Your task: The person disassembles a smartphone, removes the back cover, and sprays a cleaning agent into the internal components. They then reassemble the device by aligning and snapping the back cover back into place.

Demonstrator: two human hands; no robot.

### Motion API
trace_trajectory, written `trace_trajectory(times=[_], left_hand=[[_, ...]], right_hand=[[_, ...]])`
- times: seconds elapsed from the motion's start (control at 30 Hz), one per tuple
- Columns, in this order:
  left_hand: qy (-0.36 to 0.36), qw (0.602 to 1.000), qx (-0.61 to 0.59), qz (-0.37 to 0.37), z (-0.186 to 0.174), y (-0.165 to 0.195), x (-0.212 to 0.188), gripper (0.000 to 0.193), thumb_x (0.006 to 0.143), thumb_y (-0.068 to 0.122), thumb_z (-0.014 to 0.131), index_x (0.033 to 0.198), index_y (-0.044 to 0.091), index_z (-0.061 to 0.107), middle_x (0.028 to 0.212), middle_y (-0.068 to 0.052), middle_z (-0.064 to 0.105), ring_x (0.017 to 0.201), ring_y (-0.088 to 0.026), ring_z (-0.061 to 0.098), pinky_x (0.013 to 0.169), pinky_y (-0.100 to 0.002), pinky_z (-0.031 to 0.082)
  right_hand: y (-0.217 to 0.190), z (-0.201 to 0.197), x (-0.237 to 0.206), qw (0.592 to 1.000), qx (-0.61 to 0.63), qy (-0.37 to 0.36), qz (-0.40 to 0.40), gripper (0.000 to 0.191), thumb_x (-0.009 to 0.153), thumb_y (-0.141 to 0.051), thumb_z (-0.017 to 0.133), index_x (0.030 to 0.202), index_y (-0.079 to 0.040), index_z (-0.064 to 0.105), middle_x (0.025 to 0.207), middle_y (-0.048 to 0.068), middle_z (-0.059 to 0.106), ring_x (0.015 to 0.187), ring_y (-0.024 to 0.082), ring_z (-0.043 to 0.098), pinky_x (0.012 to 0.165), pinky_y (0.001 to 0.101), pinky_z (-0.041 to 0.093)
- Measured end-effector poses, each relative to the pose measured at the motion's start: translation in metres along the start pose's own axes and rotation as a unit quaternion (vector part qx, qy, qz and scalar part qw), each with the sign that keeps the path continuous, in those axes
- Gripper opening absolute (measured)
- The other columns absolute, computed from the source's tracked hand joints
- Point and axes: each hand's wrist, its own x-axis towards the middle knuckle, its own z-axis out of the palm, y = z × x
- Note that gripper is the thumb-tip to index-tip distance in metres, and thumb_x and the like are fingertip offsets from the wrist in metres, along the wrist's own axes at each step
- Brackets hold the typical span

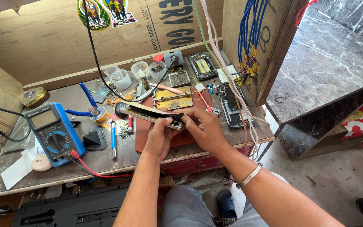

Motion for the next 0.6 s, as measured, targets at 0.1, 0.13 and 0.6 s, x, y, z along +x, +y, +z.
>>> trace_trajectory(times=[0.1,0.13,0.6], left_hand=[[0.006,1.0,0.002,0.001,0.0013,0.001,0.0,0.029,0.09,0.014,0.054,0.118,0.005,0.054,0.108,-0.008,0.067,0.1,-0.019,0.069,0.095,-0.041,0.059],[0.009,1.0,0.004,0.001,0.0016,0.001,0.0,0.03,0.09,0.014,0.054,0.118,0.005,0.054,0.108,-0.008,0.067,0.1,-0.019,0.069,0.094,-0.041,0.059],[-0.005,1.0,0.001,0.007,0.0013,0.0007,-0.0005,0.029,0.091,0.013,0.055,0.119,0.004,0.054,0.11,-0.009,0.067,0.101,-0.02,0.069,0.095,-0.042,0.06]], right_hand=[[-0.0004,0.0002,0.0004,1.0,0.007,0.003,-0.011,0.018,0.098,-0.008,0.062,0.111,-0.002,0.073,0.1,0.009,0.078,0.088,0.014,0.075,0.078,0.0295,0.058],[-0.0003,0.0001,0.0003,1.0,0.011,0.004,-0.018,0.018,0.099,-0.008,0.062,0.112,-0.002,0.073,0.101,0.009,0.079,0.089,0.014,0.075,0.078,0.0297,0.058],[-0.0015,0.0002,-0.0006,1.0,0.011,0.005,0.005,0.019,0.099,-0.008,0.062,0.112,-0.003,0.074,0.102,0.009,0.08,0.087,0.013,0.074,0.078,0.0288,0.059]])
